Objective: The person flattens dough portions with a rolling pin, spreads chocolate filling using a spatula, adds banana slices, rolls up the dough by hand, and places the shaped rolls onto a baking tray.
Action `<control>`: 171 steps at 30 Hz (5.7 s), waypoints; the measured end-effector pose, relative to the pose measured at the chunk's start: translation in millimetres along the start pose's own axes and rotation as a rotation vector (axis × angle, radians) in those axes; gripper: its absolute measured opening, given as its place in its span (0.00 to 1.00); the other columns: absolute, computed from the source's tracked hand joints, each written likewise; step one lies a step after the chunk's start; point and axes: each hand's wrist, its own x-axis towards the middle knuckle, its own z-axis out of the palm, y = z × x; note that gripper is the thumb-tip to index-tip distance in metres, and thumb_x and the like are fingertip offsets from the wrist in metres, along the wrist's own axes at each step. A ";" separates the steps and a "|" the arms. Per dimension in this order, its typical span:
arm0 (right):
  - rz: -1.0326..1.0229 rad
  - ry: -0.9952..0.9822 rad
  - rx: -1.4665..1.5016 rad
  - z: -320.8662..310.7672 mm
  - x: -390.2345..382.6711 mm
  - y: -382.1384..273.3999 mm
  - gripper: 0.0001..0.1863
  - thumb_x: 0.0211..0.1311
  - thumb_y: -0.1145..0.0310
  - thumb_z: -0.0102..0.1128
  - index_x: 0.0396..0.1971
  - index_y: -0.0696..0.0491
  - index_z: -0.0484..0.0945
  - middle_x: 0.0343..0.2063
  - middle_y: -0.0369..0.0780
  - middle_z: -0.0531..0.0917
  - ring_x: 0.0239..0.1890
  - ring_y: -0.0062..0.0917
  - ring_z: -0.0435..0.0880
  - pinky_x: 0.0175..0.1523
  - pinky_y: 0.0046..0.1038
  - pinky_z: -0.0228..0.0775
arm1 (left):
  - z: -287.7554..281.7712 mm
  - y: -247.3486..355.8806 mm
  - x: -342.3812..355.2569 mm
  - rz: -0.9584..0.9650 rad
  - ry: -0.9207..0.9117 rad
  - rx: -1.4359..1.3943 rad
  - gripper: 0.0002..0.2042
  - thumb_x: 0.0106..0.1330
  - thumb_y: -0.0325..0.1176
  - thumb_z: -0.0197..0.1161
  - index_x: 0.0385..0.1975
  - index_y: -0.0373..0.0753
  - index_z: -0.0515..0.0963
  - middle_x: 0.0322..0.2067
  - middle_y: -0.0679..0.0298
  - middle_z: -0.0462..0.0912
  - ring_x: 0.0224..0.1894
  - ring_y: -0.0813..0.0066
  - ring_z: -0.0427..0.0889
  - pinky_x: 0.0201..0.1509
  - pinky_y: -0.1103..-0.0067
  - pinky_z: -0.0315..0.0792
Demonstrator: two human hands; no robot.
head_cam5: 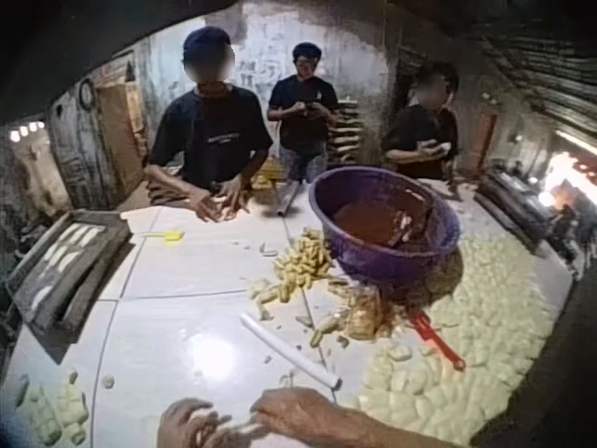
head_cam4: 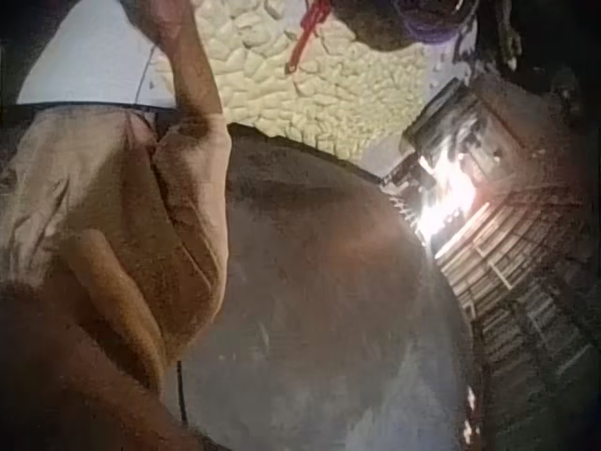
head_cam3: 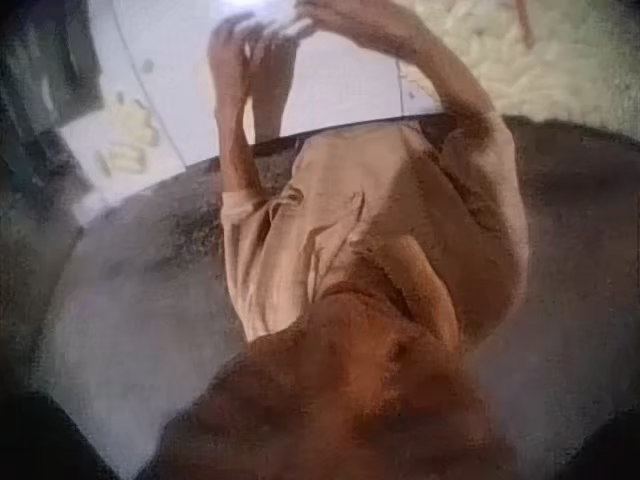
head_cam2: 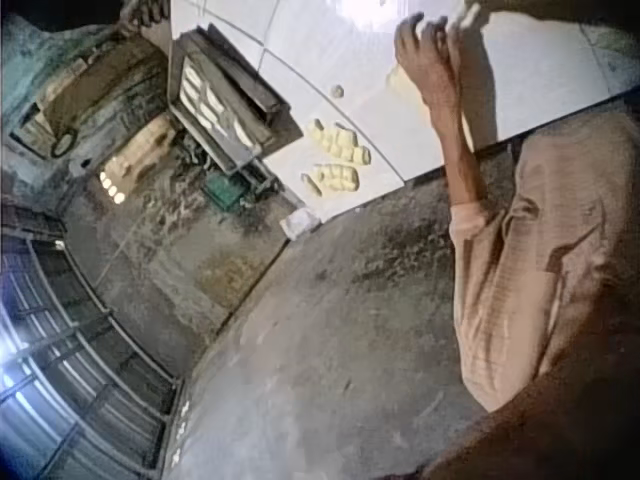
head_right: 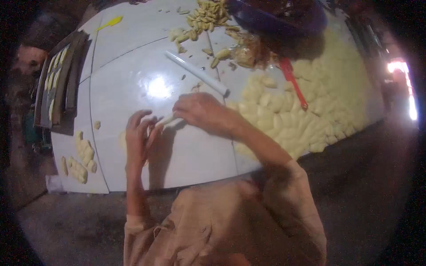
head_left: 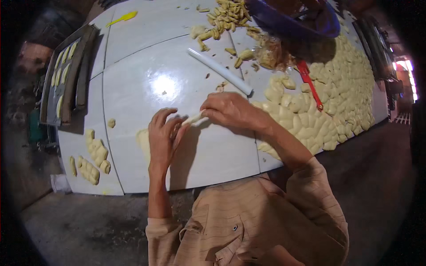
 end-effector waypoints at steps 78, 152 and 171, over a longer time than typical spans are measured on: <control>0.358 -0.031 0.181 103.4 33.6 -119.8 0.08 0.63 0.69 0.67 0.40 0.56 0.84 0.35 0.42 0.86 0.30 0.32 0.86 0.36 0.29 0.77 | -69.6 -68.5 -193.0 -0.310 0.080 0.110 0.16 0.61 0.40 0.74 0.47 0.45 0.84 0.57 0.60 0.80 0.65 0.54 0.73 0.73 0.42 0.50; 0.027 -0.176 -0.242 134.2 49.1 -90.2 0.08 0.62 0.64 0.65 0.36 0.50 0.78 0.32 0.38 0.77 0.30 0.34 0.81 0.30 0.35 0.74 | -71.2 -108.9 -101.1 0.021 -0.069 -0.027 0.11 0.58 0.36 0.74 0.39 0.42 0.86 0.57 0.56 0.78 0.66 0.52 0.71 0.71 0.50 0.60; -0.006 -0.020 -0.253 130.3 56.6 -90.5 0.13 0.60 0.67 0.65 0.45 0.51 0.81 0.36 0.39 0.82 0.30 0.33 0.83 0.31 0.33 0.75 | -74.7 -112.8 -101.4 -0.065 0.111 -0.051 0.13 0.61 0.37 0.72 0.45 0.46 0.85 0.51 0.59 0.81 0.57 0.58 0.78 0.59 0.63 0.69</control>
